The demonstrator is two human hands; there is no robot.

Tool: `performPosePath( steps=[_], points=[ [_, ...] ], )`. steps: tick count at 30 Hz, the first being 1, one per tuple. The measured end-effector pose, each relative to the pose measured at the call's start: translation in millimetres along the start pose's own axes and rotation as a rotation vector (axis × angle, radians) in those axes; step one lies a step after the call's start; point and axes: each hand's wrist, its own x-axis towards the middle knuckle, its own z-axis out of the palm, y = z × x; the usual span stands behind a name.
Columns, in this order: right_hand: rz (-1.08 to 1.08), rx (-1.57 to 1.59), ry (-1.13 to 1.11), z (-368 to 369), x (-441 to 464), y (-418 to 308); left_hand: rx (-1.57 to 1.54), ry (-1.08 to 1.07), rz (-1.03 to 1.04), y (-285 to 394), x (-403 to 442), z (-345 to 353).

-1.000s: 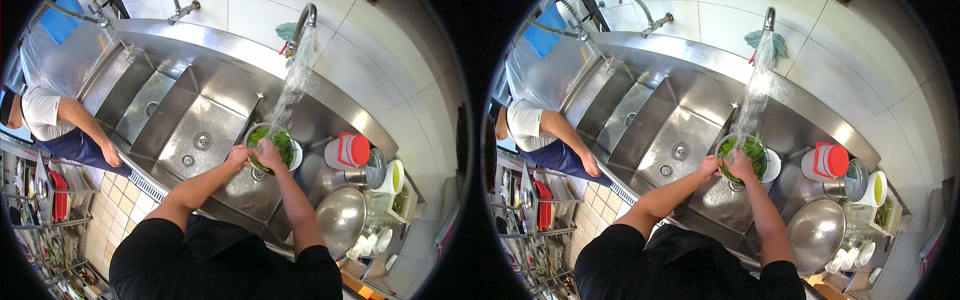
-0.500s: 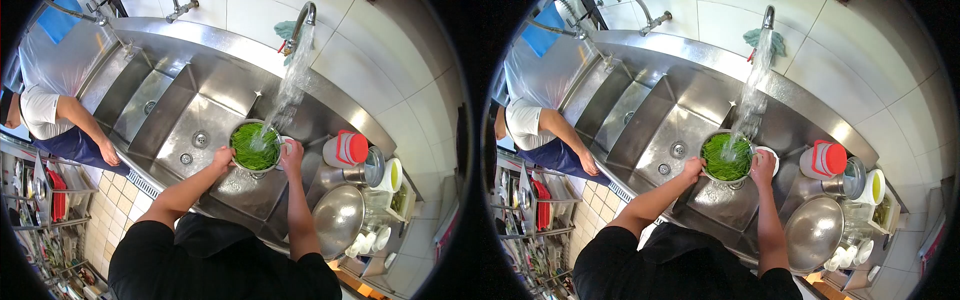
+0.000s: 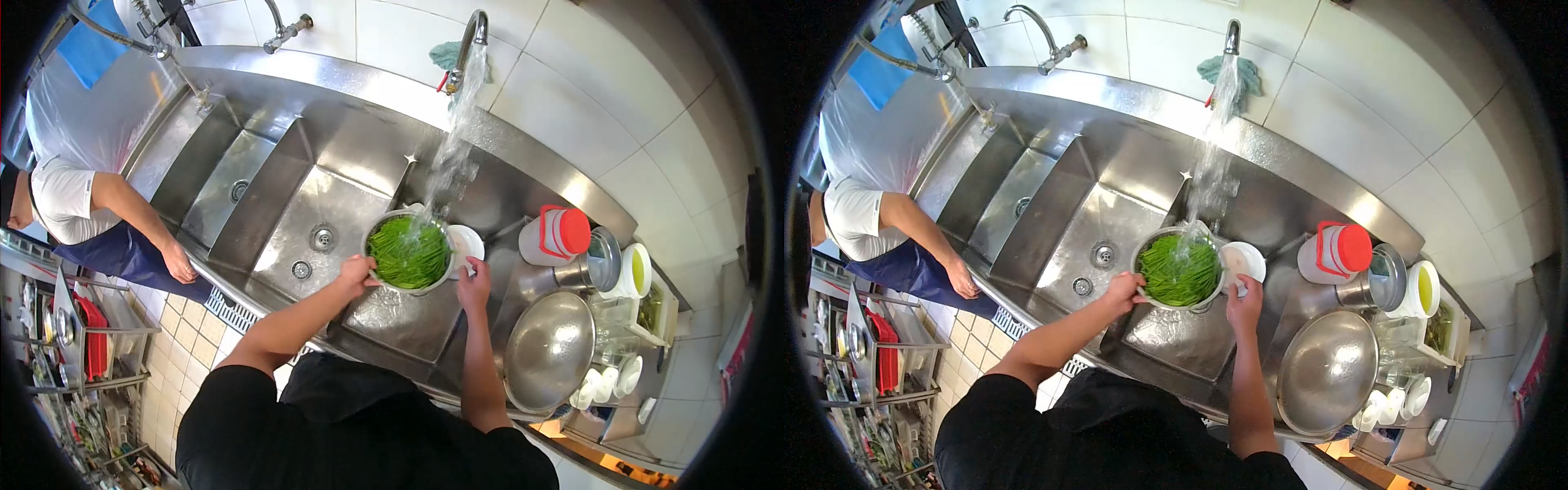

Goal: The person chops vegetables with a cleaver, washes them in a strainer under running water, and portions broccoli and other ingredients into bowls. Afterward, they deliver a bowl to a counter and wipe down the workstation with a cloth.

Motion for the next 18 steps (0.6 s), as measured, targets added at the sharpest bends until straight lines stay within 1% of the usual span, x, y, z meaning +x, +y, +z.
performPosePath(
  steps=[1,4,5,6,8,10,11,14,17,18],
  points=[
    [0.046,0.022,0.02,-5,-3,3,0.021,-0.093,-0.045,8,-2,-8],
    [0.094,0.103,0.024,-9,-7,14,0.008,0.097,0.076,9,-7,14],
    [0.094,0.092,0.006,-7,-6,11,0.094,0.176,0.102,-9,7,19],
    [0.092,0.082,-0.009,-8,-1,-1,0.117,0.201,0.118,-22,15,26],
    [0.059,0.059,-0.046,-15,12,-31,-0.002,0.103,0.069,-20,0,43],
    [0.01,0.039,-0.101,-16,21,-65,-0.032,0.057,0.039,-20,-4,44],
    [-0.119,0.006,-0.144,-13,24,-70,-0.046,0.037,0.021,-21,-7,42],
    [-0.408,-0.101,-0.482,3,28,-83,0.081,0.013,0.035,-30,2,20],
    [-0.544,-0.221,-0.519,42,29,-90,0.004,0.048,0.082,-25,-7,24],
    [-0.495,-0.27,-0.57,55,29,-93,0.002,0.053,0.1,-23,-6,22]
  ],
)
